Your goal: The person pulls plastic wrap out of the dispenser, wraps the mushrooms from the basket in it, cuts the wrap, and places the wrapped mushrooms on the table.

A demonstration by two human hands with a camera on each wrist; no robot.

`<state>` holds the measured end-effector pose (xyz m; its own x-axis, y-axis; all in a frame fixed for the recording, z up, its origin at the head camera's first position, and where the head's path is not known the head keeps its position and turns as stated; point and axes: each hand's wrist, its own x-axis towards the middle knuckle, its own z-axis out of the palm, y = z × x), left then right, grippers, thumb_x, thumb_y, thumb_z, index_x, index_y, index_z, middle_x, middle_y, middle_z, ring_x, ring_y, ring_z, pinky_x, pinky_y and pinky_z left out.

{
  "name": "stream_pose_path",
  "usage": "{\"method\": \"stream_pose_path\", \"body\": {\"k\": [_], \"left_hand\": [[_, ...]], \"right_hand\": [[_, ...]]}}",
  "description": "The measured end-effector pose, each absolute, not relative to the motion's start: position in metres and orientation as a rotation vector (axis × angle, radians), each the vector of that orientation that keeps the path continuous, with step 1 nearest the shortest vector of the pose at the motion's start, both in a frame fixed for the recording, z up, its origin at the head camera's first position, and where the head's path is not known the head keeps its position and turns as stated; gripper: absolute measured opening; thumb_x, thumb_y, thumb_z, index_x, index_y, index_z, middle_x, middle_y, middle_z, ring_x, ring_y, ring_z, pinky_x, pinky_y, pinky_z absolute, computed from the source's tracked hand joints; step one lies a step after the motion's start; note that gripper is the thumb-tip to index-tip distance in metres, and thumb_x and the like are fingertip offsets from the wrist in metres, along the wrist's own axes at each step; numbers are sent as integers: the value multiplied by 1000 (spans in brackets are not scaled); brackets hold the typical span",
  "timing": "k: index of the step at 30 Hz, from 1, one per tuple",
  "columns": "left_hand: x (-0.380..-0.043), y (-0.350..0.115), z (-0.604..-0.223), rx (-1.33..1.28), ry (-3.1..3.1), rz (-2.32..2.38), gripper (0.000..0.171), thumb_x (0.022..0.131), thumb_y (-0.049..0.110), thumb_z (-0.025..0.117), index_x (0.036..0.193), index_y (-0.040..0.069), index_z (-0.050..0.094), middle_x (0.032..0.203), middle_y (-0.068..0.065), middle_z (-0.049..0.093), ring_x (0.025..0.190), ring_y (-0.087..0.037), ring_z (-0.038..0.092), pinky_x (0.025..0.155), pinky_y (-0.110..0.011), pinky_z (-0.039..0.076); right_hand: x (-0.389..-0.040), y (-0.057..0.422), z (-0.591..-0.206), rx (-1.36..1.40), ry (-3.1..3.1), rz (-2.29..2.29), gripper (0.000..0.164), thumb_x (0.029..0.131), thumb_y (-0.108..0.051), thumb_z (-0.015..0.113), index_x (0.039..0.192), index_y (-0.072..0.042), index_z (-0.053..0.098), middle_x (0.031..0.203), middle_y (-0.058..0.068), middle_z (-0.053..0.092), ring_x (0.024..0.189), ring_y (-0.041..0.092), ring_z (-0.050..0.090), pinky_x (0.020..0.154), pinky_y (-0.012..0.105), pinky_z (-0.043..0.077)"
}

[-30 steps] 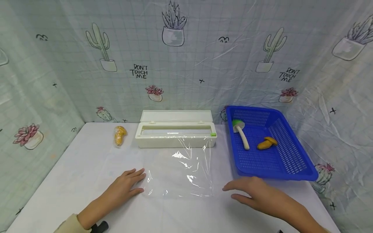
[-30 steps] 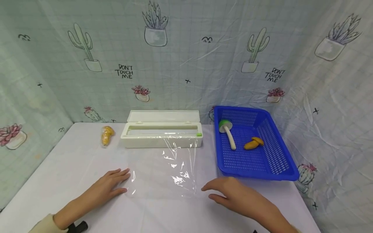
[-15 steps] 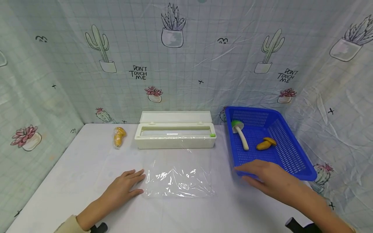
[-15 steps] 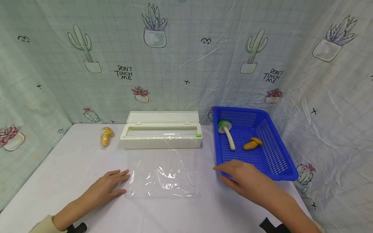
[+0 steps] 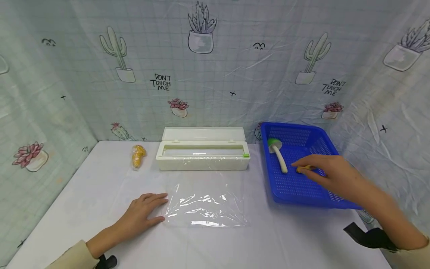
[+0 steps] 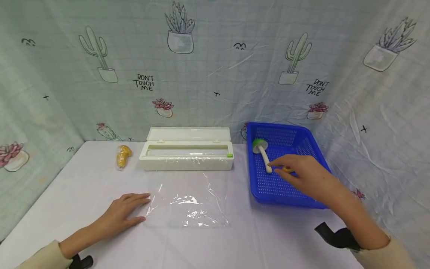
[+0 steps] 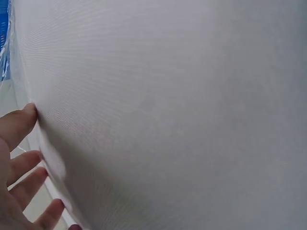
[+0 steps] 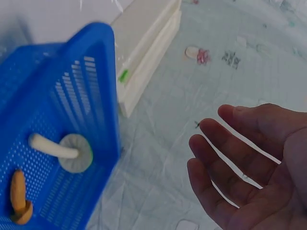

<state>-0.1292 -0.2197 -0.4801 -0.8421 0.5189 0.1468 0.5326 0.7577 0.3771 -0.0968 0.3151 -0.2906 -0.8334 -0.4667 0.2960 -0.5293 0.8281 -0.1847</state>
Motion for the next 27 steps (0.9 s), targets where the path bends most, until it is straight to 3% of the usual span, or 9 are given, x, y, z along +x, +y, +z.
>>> {"method": "stream_pose_path", "body": {"k": [1,10,15,22,27], "left_hand": [[-130,-220,-480,-868,-2918,-652,56,85,31,82,136,16,64,148,-2,56,131,-35,49,98,-63,40],[-132,-223,-482,-815,-2919,-747,56,85,35,82,136,19,64,148,1,57,132,-35,49,97,-66,39],[-132,-224,-482,-795,-2930,-737,56,85,36,82,135,22,64,146,3,58,131,-35,50,96,-66,41],[-131,-223,-480,-786,-2935,-760,55,85,36,82,135,21,64,146,3,58,131,-36,51,96,-67,41],[-130,-223,-481,-777,-2945,-757,56,85,38,81,136,22,64,147,3,58,131,-37,51,96,-68,41]], "right_hand": [[-100,319,-290,766,-2754,361,32,87,-2,77,115,-17,76,100,-9,75,84,11,69,65,25,56],[-125,341,-278,701,-2788,313,26,91,-4,75,116,-12,76,104,2,75,88,23,72,70,34,60],[-138,351,-272,619,-2872,319,22,96,-7,70,117,-11,75,107,6,75,89,25,72,67,32,58],[-157,368,-273,554,-2927,348,21,100,-8,64,118,-7,74,109,13,75,93,34,72,74,50,59],[-166,380,-275,533,-2947,358,21,101,-10,63,119,-6,73,109,15,74,95,37,72,78,53,59]]}}
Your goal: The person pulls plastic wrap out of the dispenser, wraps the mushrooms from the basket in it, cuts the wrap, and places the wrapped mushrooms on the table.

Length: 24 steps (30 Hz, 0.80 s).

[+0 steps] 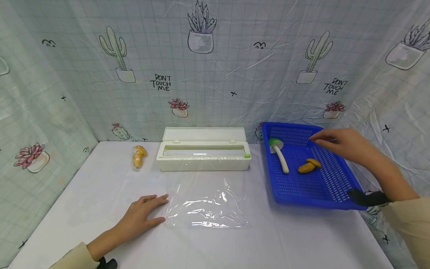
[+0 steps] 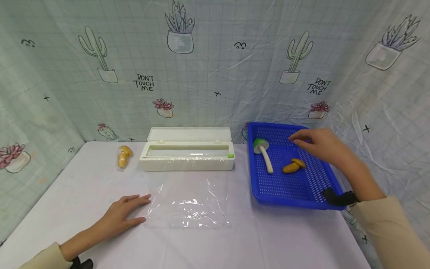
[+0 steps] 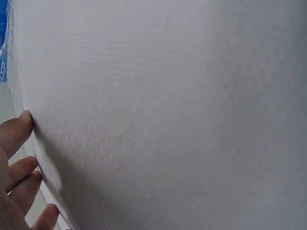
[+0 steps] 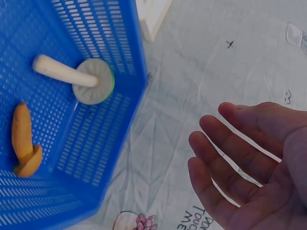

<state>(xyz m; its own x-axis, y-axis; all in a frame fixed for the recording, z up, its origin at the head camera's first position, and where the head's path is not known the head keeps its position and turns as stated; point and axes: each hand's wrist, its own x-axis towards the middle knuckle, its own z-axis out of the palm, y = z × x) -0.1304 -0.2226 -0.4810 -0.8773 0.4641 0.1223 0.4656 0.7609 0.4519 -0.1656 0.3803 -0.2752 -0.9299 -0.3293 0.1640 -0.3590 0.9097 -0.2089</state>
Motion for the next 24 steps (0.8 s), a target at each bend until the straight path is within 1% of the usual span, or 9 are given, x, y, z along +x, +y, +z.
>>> {"method": "stream_pose_path", "body": {"k": [5,12,20,24], "left_hand": [[-130,-223,-482,-794,-2923,-729,57,85,35,82,136,21,64,146,2,58,130,-37,52,95,-67,41],[-130,-221,-481,-799,-2930,-699,56,84,33,83,135,20,65,147,3,58,130,-35,54,97,-66,42],[-129,-220,-477,-812,-2935,-651,56,84,37,82,134,20,66,144,3,60,128,-34,55,94,-64,44],[-130,-219,-477,-818,-2940,-629,56,84,36,82,135,18,66,145,2,60,128,-35,55,94,-63,45]], "right_hand": [[-171,387,-273,482,-3002,378,25,104,-15,60,124,-4,70,113,19,73,100,42,69,82,57,57],[-179,395,-271,436,-3053,380,32,106,-23,56,127,-1,67,115,21,72,103,43,67,83,60,55],[-189,402,-274,381,-3094,371,35,104,-27,60,126,-1,69,115,20,72,106,45,65,84,61,53],[-196,405,-277,358,-3110,319,36,104,-28,60,125,0,69,115,22,71,103,44,65,82,61,53]]}}
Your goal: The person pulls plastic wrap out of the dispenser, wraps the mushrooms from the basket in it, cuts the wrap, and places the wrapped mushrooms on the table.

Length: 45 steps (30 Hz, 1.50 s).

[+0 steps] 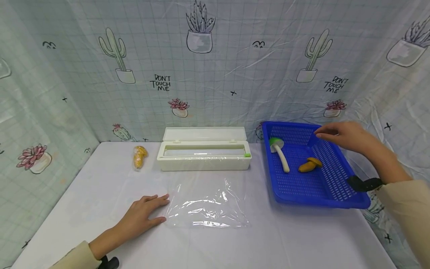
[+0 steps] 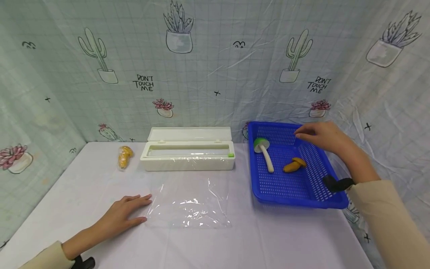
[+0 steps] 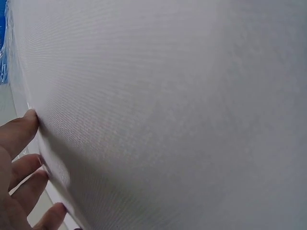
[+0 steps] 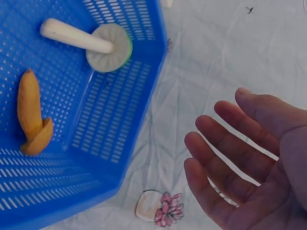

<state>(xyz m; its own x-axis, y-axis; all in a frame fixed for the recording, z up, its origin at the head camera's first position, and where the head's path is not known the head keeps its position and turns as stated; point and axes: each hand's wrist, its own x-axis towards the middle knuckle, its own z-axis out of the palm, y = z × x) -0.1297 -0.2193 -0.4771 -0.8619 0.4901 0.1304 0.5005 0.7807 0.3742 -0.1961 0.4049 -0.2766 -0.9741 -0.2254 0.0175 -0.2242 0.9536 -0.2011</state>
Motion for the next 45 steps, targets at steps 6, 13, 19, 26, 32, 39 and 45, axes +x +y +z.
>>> {"method": "stream_pose_path", "body": {"k": [6,13,19,26,32,39,45], "left_hand": [[-130,-219,-476,-819,-2978,-623,56,85,37,81,135,18,66,145,2,60,129,-35,55,94,-63,44],[-132,-218,-477,-806,-2981,-598,56,83,35,83,134,16,68,142,2,62,128,-35,55,95,-63,45],[-132,-219,-476,-816,-2973,-585,56,83,36,83,133,16,68,141,2,63,126,-35,57,92,-62,46],[-132,-220,-474,-824,-2974,-595,57,83,35,83,134,16,68,141,3,63,126,-35,57,93,-62,46],[-133,-220,-475,-813,-2973,-604,58,83,36,83,135,17,67,140,3,64,127,-35,56,94,-63,46],[-132,-219,-476,-817,-2967,-605,57,83,36,83,134,16,67,142,3,62,128,-35,56,93,-61,46],[-131,-219,-475,-800,-2982,-596,57,84,36,82,135,17,67,143,3,61,129,-34,55,94,-61,46]], "right_hand": [[-207,414,-284,-352,3101,-291,34,105,-26,59,123,1,70,109,20,73,90,33,68,75,53,55],[-215,428,-300,-321,3071,-360,37,104,-27,61,121,4,70,114,24,71,99,41,67,82,58,53],[-221,439,-316,-300,3035,-390,38,102,-25,64,121,7,69,113,25,71,98,40,67,82,55,55],[-228,446,-339,-329,2969,-289,36,100,-22,65,117,9,70,113,27,70,103,46,65,87,59,52],[-232,443,-347,-313,2920,-330,35,99,-20,65,117,10,69,114,29,69,105,49,63,88,61,52],[-236,445,-357,-364,2881,-290,24,96,-12,66,110,8,72,107,24,72,100,44,65,85,58,53],[-239,449,-365,-357,2826,-332,28,96,-11,66,113,11,69,107,26,70,86,32,68,73,46,58]]}}
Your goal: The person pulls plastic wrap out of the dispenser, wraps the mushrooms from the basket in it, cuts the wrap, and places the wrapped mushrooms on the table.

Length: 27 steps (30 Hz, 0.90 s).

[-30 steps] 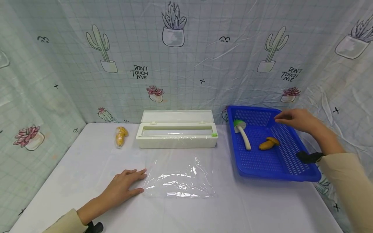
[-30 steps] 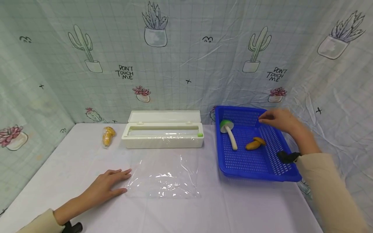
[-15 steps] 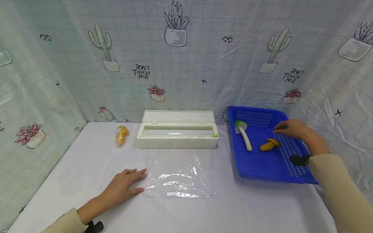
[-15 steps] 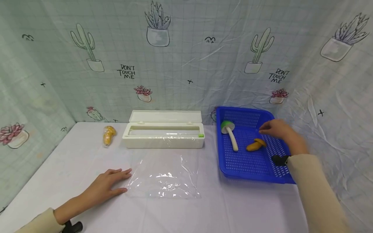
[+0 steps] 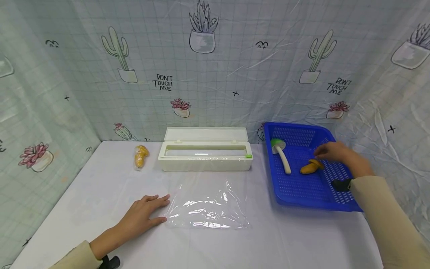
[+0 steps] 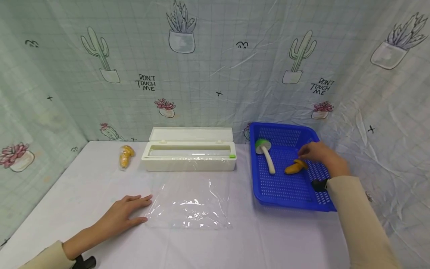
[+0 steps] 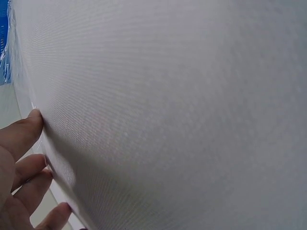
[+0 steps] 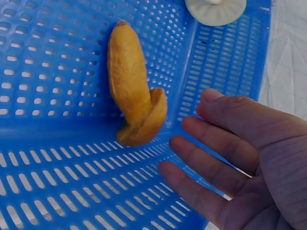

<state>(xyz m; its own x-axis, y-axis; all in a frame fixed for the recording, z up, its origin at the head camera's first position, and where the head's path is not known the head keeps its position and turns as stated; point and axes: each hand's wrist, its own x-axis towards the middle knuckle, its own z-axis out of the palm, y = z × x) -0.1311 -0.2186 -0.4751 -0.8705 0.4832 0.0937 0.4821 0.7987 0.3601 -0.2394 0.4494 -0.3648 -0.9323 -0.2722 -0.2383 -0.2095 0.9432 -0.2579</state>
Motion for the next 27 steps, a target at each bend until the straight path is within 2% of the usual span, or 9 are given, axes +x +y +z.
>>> {"method": "stream_pose_path", "body": {"k": [3,7,16,23,27], "left_hand": [[-131,-219,-475,791,2977,588,56,84,36,82,135,18,67,144,3,60,129,-34,55,94,-60,46],[-130,-218,-474,794,2976,589,55,84,36,82,134,18,67,144,3,60,129,-34,55,94,-60,46],[-128,-217,-474,766,2962,614,56,84,35,83,134,17,66,145,3,59,130,-35,54,96,-61,45],[-128,-217,-475,769,2967,606,56,83,35,83,134,16,67,145,3,60,129,-35,55,95,-62,45],[-129,-216,-476,757,2967,606,57,83,33,83,135,15,67,145,2,59,130,-35,54,97,-62,44]], "right_hand": [[-241,451,-367,-311,2779,-376,32,97,-9,64,118,15,65,111,32,68,82,30,70,67,40,60],[-242,452,-369,-289,2747,-395,33,97,-7,63,119,18,63,112,36,66,82,33,71,67,40,61],[-245,447,-378,-272,2726,-400,22,93,3,64,110,15,70,102,30,71,84,33,70,70,42,61],[-252,439,-388,-452,2880,-233,17,84,5,74,101,8,77,92,21,75,81,32,69,71,44,60],[-256,432,-391,-516,2889,-315,16,85,6,75,101,8,77,93,20,76,85,35,72,74,46,61]]}}
